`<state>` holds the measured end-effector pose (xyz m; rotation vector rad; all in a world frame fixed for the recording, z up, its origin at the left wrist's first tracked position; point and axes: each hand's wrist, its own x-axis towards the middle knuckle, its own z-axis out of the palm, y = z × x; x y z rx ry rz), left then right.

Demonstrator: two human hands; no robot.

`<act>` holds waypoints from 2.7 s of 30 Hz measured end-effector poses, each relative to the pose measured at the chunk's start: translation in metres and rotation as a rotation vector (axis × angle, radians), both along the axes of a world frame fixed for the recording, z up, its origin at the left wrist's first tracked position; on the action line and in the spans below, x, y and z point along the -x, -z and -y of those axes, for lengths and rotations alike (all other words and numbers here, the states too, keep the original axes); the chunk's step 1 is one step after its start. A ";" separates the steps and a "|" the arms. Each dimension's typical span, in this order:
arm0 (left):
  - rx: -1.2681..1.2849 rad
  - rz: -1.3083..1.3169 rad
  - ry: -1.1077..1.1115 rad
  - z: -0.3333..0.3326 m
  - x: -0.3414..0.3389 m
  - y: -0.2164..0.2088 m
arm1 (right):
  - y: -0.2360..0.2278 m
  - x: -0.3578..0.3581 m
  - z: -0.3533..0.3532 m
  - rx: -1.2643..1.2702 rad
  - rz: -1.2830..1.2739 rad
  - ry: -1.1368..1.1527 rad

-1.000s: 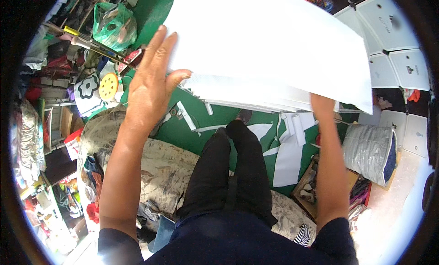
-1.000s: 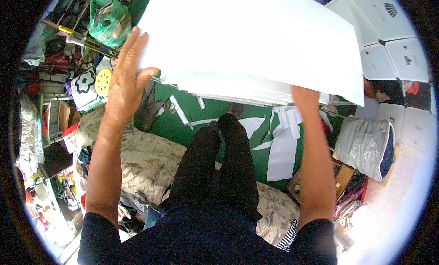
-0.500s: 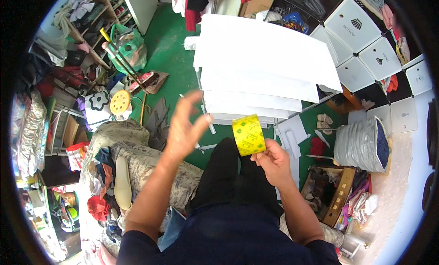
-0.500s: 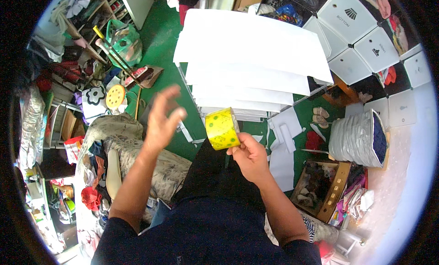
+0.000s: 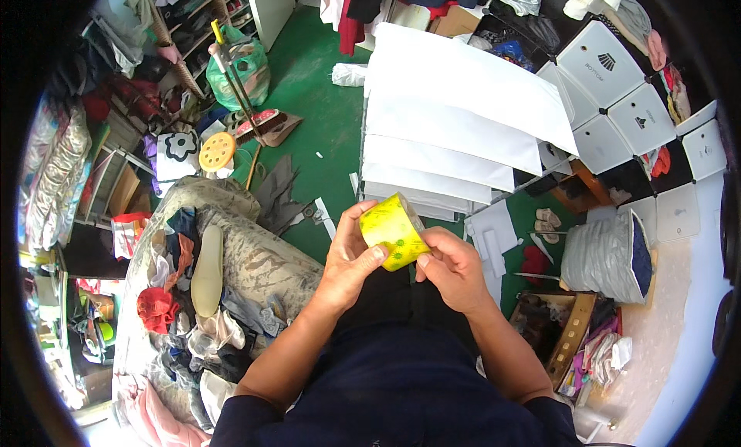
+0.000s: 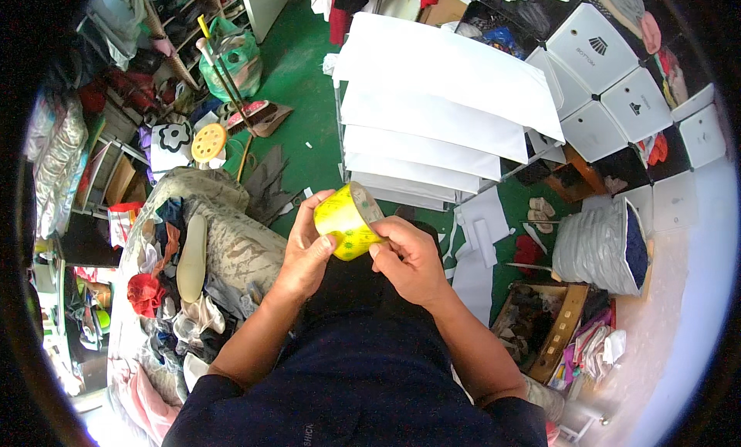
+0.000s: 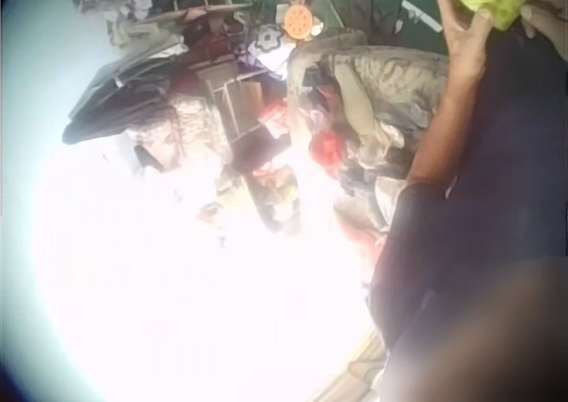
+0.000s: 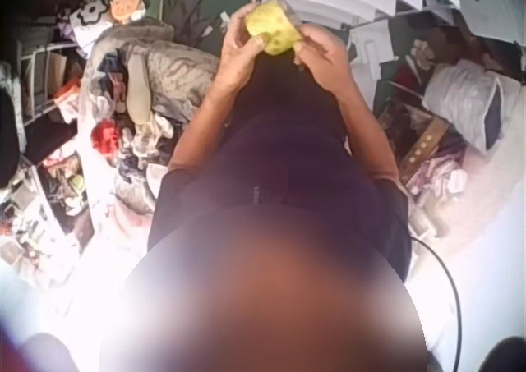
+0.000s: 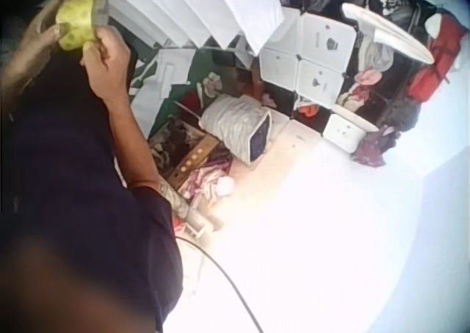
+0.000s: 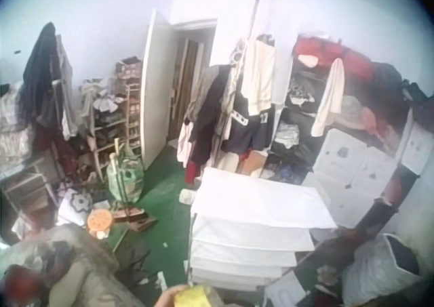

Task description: The person folds white paper sheets into box shapes and secures them with yellow tape. They repeatedly fold, align, and tape the edges, then stack the finished boxes on the floor.

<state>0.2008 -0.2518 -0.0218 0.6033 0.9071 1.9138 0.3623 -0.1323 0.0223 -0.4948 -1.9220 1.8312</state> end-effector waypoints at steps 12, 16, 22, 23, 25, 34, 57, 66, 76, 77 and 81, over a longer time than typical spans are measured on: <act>0.110 0.399 0.376 0.016 -0.002 -0.003 | -0.005 -0.007 0.008 -0.063 -0.056 0.006; 0.073 0.438 0.449 0.018 0.001 0.004 | 0.000 -0.008 0.007 -0.081 -0.040 0.029; 0.111 0.130 0.134 0.021 -0.005 0.004 | -0.001 -0.003 0.014 -0.078 0.070 0.085; 0.086 0.197 0.137 0.021 -0.004 0.006 | -0.003 -0.002 0.015 -0.076 0.064 0.088; 0.077 0.271 0.152 0.023 -0.003 0.006 | -0.004 -0.001 0.012 -0.071 0.067 0.060; 0.168 0.519 0.317 0.024 -0.004 0.010 | -0.009 0.000 0.012 0.091 -0.010 -0.027; 0.144 0.580 0.358 0.017 -0.012 0.014 | -0.006 -0.003 0.009 0.102 -0.005 0.028; 0.216 0.618 0.365 0.015 -0.010 0.014 | -0.002 -0.004 0.008 0.110 0.023 0.003; 0.322 0.435 0.342 0.015 -0.003 0.023 | 0.009 -0.004 0.005 0.085 0.141 -0.004; 0.332 0.433 0.354 0.015 -0.001 0.024 | 0.009 -0.004 0.005 0.087 0.175 -0.007; 0.250 0.445 0.264 0.005 -0.003 0.016 | 0.012 0.000 0.014 0.143 0.191 0.153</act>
